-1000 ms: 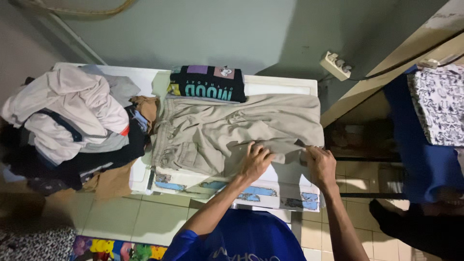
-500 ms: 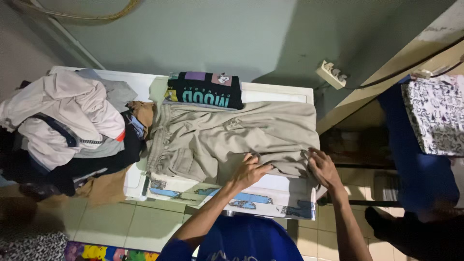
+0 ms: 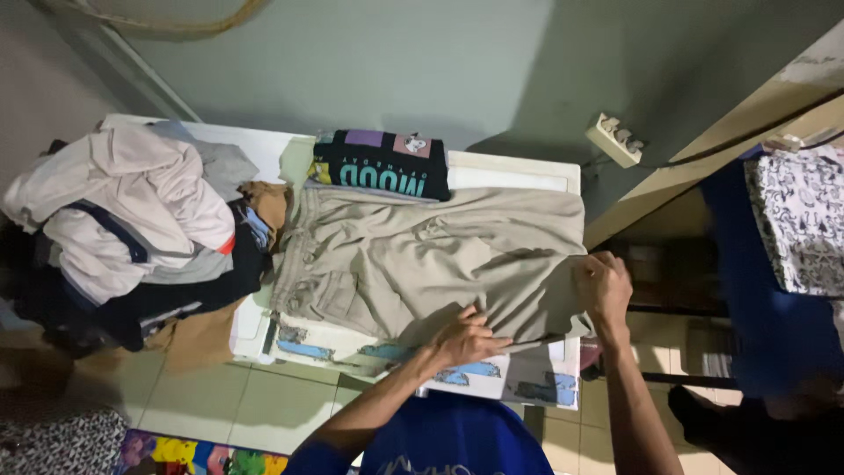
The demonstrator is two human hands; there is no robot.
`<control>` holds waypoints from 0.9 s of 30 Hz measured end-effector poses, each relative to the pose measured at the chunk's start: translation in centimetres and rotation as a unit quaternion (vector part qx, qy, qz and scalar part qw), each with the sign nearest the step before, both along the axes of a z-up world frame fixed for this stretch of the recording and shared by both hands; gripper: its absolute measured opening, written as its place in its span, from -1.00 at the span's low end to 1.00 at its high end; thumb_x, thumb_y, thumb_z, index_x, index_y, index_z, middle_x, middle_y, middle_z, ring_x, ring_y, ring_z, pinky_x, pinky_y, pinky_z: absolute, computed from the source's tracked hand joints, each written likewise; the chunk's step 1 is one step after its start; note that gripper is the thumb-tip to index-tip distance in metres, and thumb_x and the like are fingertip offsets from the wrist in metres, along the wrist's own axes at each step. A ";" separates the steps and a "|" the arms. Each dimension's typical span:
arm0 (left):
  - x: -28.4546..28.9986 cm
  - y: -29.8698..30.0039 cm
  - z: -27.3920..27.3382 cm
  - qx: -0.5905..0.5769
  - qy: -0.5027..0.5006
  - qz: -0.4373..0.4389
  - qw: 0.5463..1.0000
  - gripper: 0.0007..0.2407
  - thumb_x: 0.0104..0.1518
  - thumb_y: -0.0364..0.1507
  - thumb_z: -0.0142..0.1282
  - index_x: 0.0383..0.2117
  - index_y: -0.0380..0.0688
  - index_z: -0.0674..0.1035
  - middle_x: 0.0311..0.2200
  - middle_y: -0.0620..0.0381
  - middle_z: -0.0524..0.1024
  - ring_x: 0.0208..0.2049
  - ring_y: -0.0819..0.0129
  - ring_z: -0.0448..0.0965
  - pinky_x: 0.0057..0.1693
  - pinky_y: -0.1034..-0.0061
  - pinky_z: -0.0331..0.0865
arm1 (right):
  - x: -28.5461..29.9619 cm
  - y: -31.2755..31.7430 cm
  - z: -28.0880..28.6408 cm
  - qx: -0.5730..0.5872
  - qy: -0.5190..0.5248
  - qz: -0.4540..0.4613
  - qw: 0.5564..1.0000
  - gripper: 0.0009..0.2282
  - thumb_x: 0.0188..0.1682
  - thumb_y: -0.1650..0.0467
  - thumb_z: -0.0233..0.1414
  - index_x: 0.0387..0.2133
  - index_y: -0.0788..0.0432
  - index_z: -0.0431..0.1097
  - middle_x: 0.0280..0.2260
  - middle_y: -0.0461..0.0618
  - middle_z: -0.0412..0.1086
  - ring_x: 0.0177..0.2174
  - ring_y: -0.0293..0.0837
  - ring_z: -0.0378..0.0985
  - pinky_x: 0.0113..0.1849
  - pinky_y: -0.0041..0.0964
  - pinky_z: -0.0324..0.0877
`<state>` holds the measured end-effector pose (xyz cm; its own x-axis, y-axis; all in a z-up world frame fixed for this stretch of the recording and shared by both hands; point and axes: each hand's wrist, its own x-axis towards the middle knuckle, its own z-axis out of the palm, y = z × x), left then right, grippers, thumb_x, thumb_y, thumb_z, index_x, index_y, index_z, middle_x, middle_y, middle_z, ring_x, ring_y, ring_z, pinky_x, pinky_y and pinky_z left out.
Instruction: The person folds a black t-shirt on a white surface, smoothing and aligning edges before rolling it into a compact bundle. Then the person picks up a pair of beige trousers from a nearby pile, lays them flat, and begins folding them.
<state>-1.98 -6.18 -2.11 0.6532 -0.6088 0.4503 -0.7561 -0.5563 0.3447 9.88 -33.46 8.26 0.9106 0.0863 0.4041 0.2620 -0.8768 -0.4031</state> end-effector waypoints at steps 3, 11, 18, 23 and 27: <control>-0.1 0.0 1.1 0.008 0.035 -0.020 0.999 -0.75 0.12 -0.19 0.27 -0.11 0.15 0.73 -0.62 0.26 0.49 -0.35 0.29 0.45 0.05 0.23 0.33 | -0.4 0.7 -1.0 0.085 0.086 0.010 0.993 -0.83 0.02 0.45 0.14 -0.13 0.16 0.56 -0.13 0.21 0.47 -0.17 0.19 0.56 -0.14 -0.05 0.46; 1.4 0.1 -0.6 -0.102 0.139 0.055 0.984 -0.77 0.37 -0.19 0.08 -0.03 0.09 0.70 -0.35 0.23 0.57 -0.28 0.39 0.41 -0.10 0.33 0.43 | -4.0 3.7 -3.4 0.084 0.145 0.038 0.985 -0.43 -0.06 0.35 0.16 0.27 0.05 0.18 0.35 0.38 0.02 0.10 0.21 0.42 0.00 0.09 0.51; 2.4 3.6 1.5 0.090 0.059 0.243 0.964 -0.45 0.19 -0.06 0.08 0.31 0.13 0.37 0.38 -0.16 0.07 0.39 -0.05 0.09 0.36 -0.34 -0.15 | -8.1 5.6 -6.0 -0.147 0.098 0.045 0.983 -0.22 -0.02 -0.07 -0.05 0.43 -0.03 -0.06 0.35 0.48 -0.13 0.34 0.35 -0.15 0.24 0.38 -0.26; 1.0 4.9 4.6 0.150 0.104 0.235 0.955 -0.29 0.14 0.07 0.03 0.41 0.05 0.21 0.44 -0.27 -0.09 0.46 -0.12 -0.09 0.35 -0.44 -0.30 | -9.9 5.3 -6.3 -0.141 0.114 -0.002 0.984 -0.24 -0.02 -0.10 -0.12 0.40 -0.02 0.01 0.38 0.33 -0.06 0.36 0.23 -0.06 0.23 0.41 -0.08; 0.7 4.4 5.2 0.149 0.104 0.237 0.954 -0.28 0.12 0.13 -0.01 0.38 0.07 0.24 0.43 -0.26 -0.08 0.46 -0.13 -0.13 0.33 -0.50 -0.33 | -10.3 5.0 -5.8 -0.142 0.160 -0.048 0.976 -0.24 -0.09 -0.14 -0.08 0.36 -0.11 0.07 0.39 0.21 -0.07 0.35 0.21 -0.08 0.17 0.45 -0.04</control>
<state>-1.33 -1.80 3.11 0.9434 -0.3035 0.1336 -0.3276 -0.9154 0.2341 -0.38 -28.44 2.45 0.9956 0.0609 0.0709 0.0733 -0.9794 -0.1881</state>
